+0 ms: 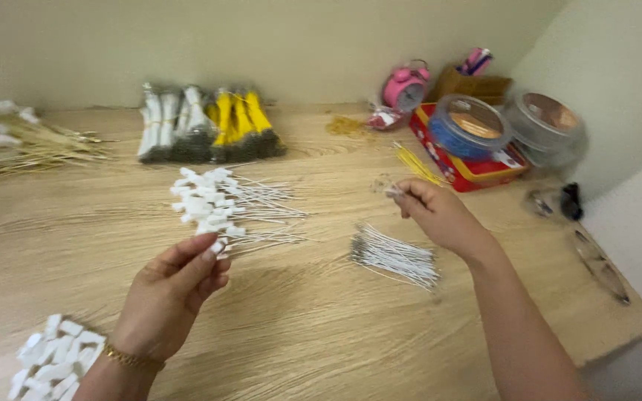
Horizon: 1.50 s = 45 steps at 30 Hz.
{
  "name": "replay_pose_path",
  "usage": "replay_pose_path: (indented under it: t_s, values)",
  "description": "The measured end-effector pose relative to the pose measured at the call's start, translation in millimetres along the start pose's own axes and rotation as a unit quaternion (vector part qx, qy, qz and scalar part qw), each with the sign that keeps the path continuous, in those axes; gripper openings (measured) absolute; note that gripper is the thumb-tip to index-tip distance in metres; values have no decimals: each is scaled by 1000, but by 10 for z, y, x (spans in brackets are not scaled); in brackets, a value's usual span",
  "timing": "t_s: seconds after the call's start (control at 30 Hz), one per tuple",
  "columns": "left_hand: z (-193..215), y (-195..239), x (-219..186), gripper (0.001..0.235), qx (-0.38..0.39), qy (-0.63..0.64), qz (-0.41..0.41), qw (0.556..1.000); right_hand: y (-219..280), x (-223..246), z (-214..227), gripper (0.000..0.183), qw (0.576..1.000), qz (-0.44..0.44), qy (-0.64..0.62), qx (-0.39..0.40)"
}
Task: Assembling small white plastic connectors onto thin metal wires at a workspace.
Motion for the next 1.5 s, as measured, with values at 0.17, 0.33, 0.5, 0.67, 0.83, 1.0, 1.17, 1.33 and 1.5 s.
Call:
replay_pose_path:
  t_s: [0.17,0.33,0.5,0.67,0.83,1.0,1.17,1.33,1.5]
  values:
    - [-220,-4,-312,31,-31,55,-114,991,463,728,-413,19,988,97,-34,117]
    - [-420,-170,-236,26,-10,53,-202,978,778,1433,-1016,19,949,229,28,216]
    - [-243,-231,-160,21,-20,76,-196,977,783,1646,-1291,17,923,312,-47,220]
    - [167,-176,-260,29,-22,-8,-194,981,577,1589,-1241,15,933,228,-186,206]
    - [234,-185,-54,30,14,-39,-150,988,448,1613,-1340,15,925,201,-253,199]
    - [233,-200,49,27,56,91,-121,987,453,1575,-1423,5,930,159,-271,193]
    - [254,-193,34,26,80,104,-104,986,431,1535,-1427,9,938,146,-247,195]
    - [279,-234,102,26,93,123,-88,984,454,1579,-1389,9,939,143,-246,195]
    - [253,-200,99,24,103,113,-75,985,456,1591,-1391,13,941,155,-228,195]
Point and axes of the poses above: each hand's wrist, its own y-axis away from the middle knuckle, its own z-axis out of the back of the hand, x = y × z, the point moved 6 cm from there along -y, towards the middle knuckle, and after that the axes turned 7 degrees about -z, right-handed, at the moved point
